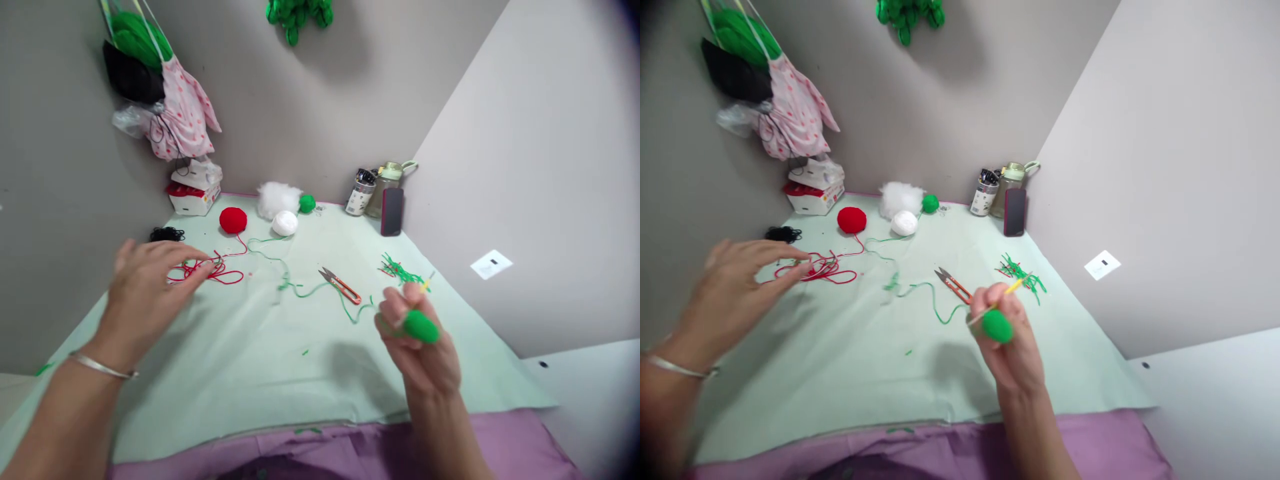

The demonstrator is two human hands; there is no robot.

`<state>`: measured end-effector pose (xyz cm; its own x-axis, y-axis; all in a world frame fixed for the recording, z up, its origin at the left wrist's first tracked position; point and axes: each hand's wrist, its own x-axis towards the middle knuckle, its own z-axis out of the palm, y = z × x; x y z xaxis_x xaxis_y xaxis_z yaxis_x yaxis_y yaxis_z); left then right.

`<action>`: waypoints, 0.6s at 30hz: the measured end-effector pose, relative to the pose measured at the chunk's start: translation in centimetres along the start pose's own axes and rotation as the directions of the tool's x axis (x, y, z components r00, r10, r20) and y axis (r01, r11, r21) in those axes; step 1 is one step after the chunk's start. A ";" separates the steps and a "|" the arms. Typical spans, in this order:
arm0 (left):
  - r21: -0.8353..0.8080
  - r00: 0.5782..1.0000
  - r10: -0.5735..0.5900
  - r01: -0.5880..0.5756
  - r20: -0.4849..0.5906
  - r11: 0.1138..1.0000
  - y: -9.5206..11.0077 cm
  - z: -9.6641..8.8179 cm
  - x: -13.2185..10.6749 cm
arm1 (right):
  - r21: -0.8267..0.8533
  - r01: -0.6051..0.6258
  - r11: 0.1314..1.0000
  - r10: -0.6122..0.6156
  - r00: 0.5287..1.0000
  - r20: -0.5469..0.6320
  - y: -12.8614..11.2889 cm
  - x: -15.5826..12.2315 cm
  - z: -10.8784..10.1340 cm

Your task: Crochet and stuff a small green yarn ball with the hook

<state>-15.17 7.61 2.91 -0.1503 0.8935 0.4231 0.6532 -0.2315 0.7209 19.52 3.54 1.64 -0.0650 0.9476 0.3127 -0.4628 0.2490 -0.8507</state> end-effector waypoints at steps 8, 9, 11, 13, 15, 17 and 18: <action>-0.768 0.834 0.054 0.478 0.549 0.425 8.3 9.0 -5.8 | 0.114 -0.208 0.971 0.189 0.969 0.162 2.0 -1.0 4.1; -0.757 0.766 0.110 0.584 0.633 0.292 8.6 9.2 -6.0 | 0.129 -0.194 0.973 0.174 0.973 0.151 1.8 -1.0 4.0; -0.669 0.648 0.239 0.744 0.723 0.006 8.8 8.5 -5.8 | 0.144 -0.161 0.976 0.145 0.983 0.114 1.5 -0.9 3.7; -0.652 0.686 0.262 0.727 0.679 -0.216 8.9 6.6 -5.2 | 0.143 -0.147 0.979 0.138 0.988 0.076 1.7 -0.7 3.4; -0.726 0.766 0.178 0.642 0.617 -0.247 9.0 4.8 -4.5 | 0.142 -0.153 0.978 0.148 0.988 0.046 2.2 -0.7 3.3; -0.858 0.882 0.073 0.470 0.466 -0.205 8.9 3.8 -4.2 | 0.146 -0.162 0.976 0.160 0.987 0.025 3.0 -0.8 3.4; -0.922 0.930 0.037 0.367 0.365 -0.122 8.7 3.8 -4.3 | 0.152 -0.164 0.975 0.163 0.986 0.023 3.3 -0.9 3.5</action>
<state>-6.01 3.22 5.33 0.1552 0.9631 0.2200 -0.8193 0.0010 0.5734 14.92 2.79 0.04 -0.1599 0.9706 0.1800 -0.5746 0.0568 -0.8165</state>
